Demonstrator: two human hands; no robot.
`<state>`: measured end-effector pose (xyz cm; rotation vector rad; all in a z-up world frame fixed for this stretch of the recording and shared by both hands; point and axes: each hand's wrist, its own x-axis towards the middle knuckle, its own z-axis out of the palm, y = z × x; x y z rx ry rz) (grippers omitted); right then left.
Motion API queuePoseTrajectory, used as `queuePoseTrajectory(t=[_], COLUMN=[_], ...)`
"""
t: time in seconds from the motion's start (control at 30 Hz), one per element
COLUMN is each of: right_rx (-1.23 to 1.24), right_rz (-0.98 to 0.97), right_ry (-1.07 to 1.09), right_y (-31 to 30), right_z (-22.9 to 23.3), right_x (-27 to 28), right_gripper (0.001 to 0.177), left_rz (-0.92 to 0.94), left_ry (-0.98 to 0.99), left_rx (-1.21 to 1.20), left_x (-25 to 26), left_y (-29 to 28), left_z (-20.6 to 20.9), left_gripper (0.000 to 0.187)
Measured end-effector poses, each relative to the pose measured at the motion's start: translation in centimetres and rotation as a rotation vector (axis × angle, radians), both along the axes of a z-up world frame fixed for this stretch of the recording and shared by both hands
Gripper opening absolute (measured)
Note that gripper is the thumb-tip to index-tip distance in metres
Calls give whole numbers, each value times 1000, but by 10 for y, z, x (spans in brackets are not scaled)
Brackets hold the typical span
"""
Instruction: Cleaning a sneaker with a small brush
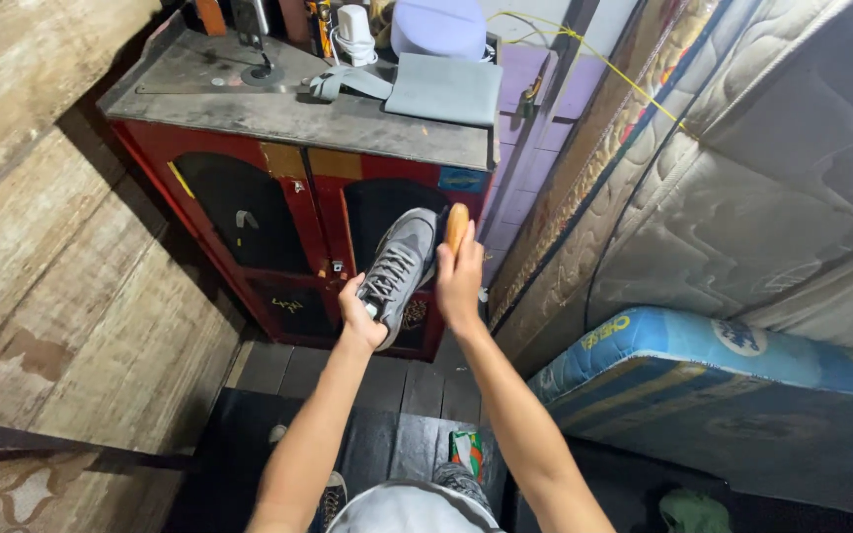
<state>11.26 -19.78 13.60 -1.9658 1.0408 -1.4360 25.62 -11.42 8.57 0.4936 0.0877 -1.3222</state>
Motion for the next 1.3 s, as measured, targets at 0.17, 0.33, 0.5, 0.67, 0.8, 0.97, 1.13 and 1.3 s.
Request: queuePoseTrajectory(t=[0.17, 0.33, 0.5, 0.67, 0.8, 0.97, 1.13, 1.3], right_rx=[0, -235, -69, -11, 26, -83, -128, 22], right_rz=[216, 238, -4, 214, 277, 108, 75, 76], right_ry=[78, 123, -77, -29, 99, -37, -48, -24], right_y=[75, 32, 10, 86, 65, 13, 36, 41], right_z=[-22, -3, -9, -45, -27, 27, 14, 2], right_x=[-5, -8, 6, 1, -12, -1, 2, 0], right_gripper=[66, 59, 63, 65, 64, 63, 61, 65], left_rz=[91, 17, -18, 109, 85, 31, 20, 15], left_ry=[15, -5, -53, -26, -42, -68, -59, -127], left_rx=[-71, -94, -130, -199, -207, -111, -116, -11], left_x=[19, 21, 6, 11, 11, 8, 11, 13], left_y=[-15, 0, 5, -1, 11, 26, 32, 43], left_z=[-16, 0, -3, -12, 9, 0, 3, 9], left_gripper=[45, 46, 46, 46, 50, 51, 50, 46])
